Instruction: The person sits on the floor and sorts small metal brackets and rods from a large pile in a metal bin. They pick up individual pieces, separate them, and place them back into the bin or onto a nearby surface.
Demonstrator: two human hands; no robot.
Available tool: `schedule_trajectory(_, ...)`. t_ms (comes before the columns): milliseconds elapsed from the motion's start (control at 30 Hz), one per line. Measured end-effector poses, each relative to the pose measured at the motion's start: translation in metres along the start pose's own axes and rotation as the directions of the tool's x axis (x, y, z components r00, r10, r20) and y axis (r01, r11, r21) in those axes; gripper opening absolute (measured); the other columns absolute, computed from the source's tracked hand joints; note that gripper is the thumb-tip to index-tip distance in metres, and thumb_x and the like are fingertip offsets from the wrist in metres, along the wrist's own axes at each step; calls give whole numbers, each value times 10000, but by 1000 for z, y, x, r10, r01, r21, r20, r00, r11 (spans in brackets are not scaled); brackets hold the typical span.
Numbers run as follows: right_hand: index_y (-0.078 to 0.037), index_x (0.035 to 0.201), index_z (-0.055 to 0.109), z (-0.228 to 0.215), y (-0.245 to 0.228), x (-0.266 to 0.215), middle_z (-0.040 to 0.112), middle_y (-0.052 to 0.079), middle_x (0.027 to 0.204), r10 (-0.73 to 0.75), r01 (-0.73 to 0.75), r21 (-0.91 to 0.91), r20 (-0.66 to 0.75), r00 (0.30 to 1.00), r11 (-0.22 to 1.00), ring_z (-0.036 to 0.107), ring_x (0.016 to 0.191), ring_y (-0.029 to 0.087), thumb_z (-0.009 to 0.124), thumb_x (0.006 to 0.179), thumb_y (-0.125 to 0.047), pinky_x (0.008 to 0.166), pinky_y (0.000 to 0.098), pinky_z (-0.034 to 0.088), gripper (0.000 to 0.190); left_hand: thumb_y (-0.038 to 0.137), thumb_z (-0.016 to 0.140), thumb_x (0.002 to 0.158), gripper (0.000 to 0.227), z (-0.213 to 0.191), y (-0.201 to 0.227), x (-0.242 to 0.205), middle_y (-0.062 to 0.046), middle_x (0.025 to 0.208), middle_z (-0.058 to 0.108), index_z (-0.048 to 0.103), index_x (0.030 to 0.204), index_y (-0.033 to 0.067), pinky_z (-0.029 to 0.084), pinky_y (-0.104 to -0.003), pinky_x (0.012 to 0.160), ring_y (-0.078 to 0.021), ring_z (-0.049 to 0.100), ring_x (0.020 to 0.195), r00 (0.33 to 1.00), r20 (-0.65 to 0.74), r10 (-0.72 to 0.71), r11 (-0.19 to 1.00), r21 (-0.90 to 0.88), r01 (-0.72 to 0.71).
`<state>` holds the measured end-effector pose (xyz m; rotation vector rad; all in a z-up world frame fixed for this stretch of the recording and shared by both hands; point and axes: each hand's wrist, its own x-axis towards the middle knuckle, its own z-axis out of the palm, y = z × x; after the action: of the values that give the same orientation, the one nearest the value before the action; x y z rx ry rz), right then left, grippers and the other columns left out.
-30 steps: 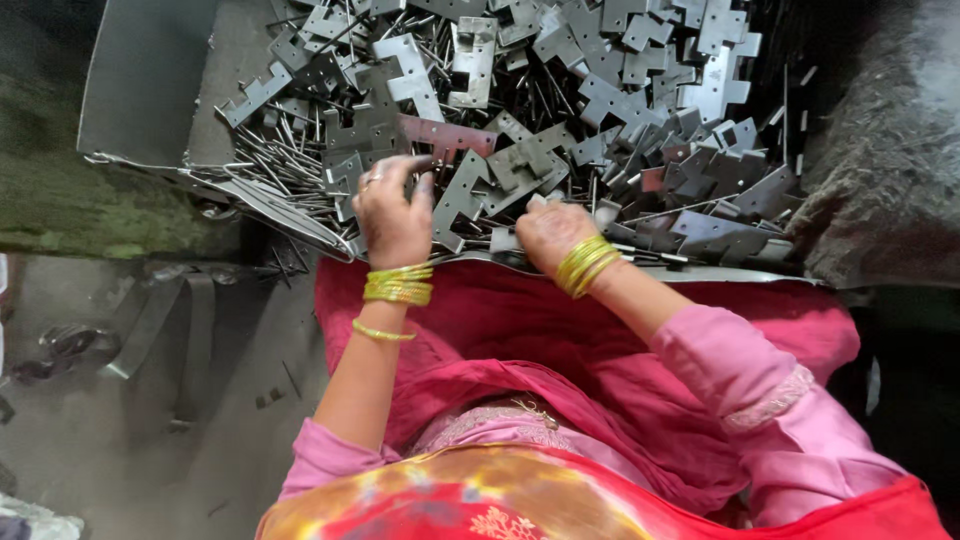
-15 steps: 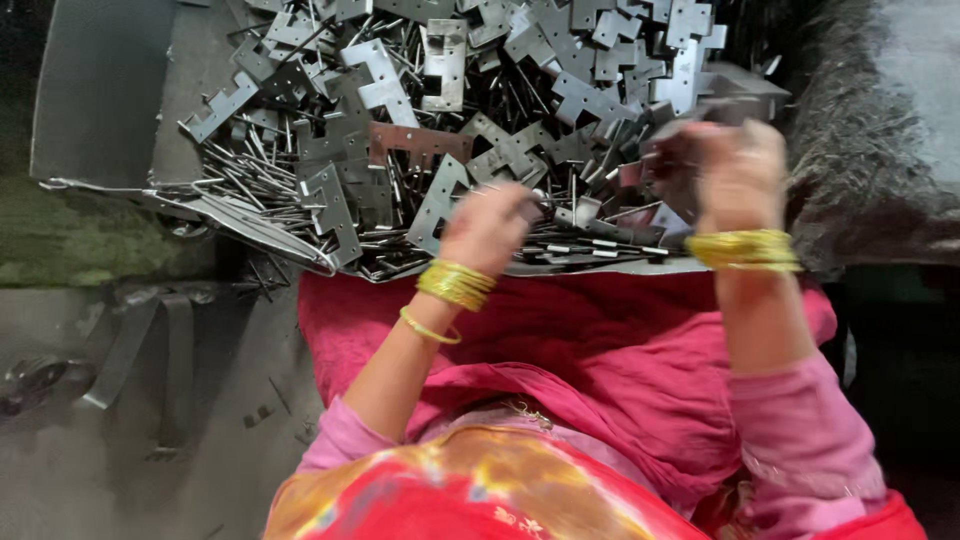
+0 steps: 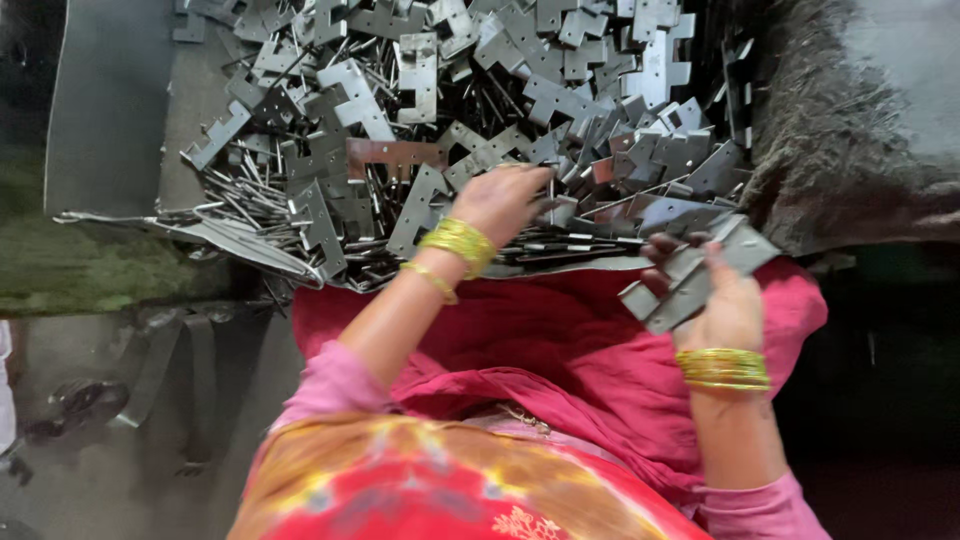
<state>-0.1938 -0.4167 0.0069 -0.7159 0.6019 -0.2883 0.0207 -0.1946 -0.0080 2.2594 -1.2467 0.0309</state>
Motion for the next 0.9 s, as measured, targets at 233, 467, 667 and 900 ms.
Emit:
schedule_trajectory(233, -8, 1300, 557, 31, 43, 0, 687, 250, 1197, 141, -145, 64, 68, 988, 987, 709, 1036, 372, 531, 1034, -86, 895, 533, 611, 278, 148, 759, 810, 92, -8, 25, 19, -153, 892, 717, 738, 834, 62, 542, -453, 865, -347, 686, 950, 987, 140, -80, 996, 55, 73)
schedule_trajectory(467, -42, 1326, 539, 63, 78, 5, 682, 212, 1191, 154, -296, 470, 317, 936, 832, 707, 1009, 410, 616, 973, -365, 822, 595, 611, 484, 64, 754, 894, 195, -27, 65, -41, -44, 933, 767, 753, 1076, -7, 562, -276, 749, -110, 686, 816, 706, 26, -708, 315, -883, 348)
schedule_trajectory(667, -13, 1372, 504, 66, 97, 1, 645, 261, 1318, 123, -193, 259, 265, 956, 946, 685, 1151, 339, 646, 999, -136, 965, 431, 589, 417, 174, 841, 754, 231, 0, 124, -78, -117, 954, 733, 747, 930, 59, 530, -330, 826, -235, 658, 925, 805, -453, -383, 915, -66, 398)
schedule_trajectory(900, -3, 1304, 608, 82, 50, -15, 683, 186, 1239, -134, 167, -202, 167, 977, 965, 696, 1057, 209, 627, 963, -21, 913, 340, 578, 342, 139, 751, 889, 213, -36, 91, -70, -115, 933, 754, 743, 1059, 12, 560, -336, 785, -198, 680, 844, 858, 186, -478, 515, -732, 445)
